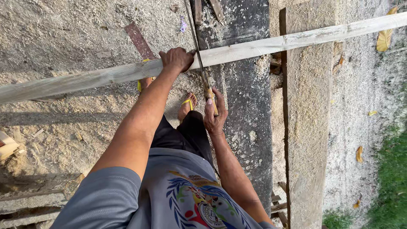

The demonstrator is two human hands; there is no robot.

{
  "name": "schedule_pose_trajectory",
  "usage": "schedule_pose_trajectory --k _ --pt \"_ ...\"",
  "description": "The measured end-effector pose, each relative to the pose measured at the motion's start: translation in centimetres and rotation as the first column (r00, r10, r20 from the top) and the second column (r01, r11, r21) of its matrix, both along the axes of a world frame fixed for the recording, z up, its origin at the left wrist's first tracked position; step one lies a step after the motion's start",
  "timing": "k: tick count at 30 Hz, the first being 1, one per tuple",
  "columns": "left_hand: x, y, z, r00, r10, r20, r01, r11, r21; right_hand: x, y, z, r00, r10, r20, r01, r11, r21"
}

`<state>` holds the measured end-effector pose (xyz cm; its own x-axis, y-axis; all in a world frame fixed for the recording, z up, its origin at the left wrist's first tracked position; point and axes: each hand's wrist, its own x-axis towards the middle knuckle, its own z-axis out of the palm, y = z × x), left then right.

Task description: The person kneels and uses a hand plane to smooth a wooden frame, then stands to select a plank from a pile. They measure the plank against the frame, cut it with a hand saw, and smooth the cut piece with an electric planer.

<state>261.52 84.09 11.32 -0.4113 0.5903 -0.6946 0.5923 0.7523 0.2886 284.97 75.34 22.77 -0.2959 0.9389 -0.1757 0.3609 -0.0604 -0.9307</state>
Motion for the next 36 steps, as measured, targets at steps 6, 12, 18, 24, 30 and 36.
schedule_pose_trajectory --k 6,12,18,24,30,36 --pt "0.0 -0.2 -1.6 1.000 -0.003 -0.009 0.004 1.000 0.029 0.2 -0.1 0.0 0.999 0.048 0.000 -0.048 0.998 0.028" --pt "0.0 -0.2 -4.9 0.999 -0.030 -0.028 0.031 0.997 0.065 2.3 -2.6 3.1 0.987 0.102 0.121 -0.112 0.990 0.084" --pt "0.0 -0.1 -4.5 0.999 -0.025 -0.025 0.026 0.999 0.044 2.0 -2.1 3.0 0.987 0.085 0.138 -0.088 0.996 0.013" --pt "-0.1 0.3 -2.3 1.000 -0.015 0.023 0.015 1.000 0.019 -1.2 2.0 -1.1 0.987 0.144 0.078 -0.159 0.954 0.254" --pt "-1.4 -0.4 -0.2 0.995 -0.100 0.030 0.094 0.984 0.152 -1.9 2.0 0.0 0.993 0.119 -0.009 -0.120 0.990 -0.079" --pt "-1.5 -2.2 1.5 0.921 -0.389 -0.017 0.384 0.898 0.214 -2.5 2.0 0.6 0.989 0.141 -0.050 -0.145 0.986 -0.081"
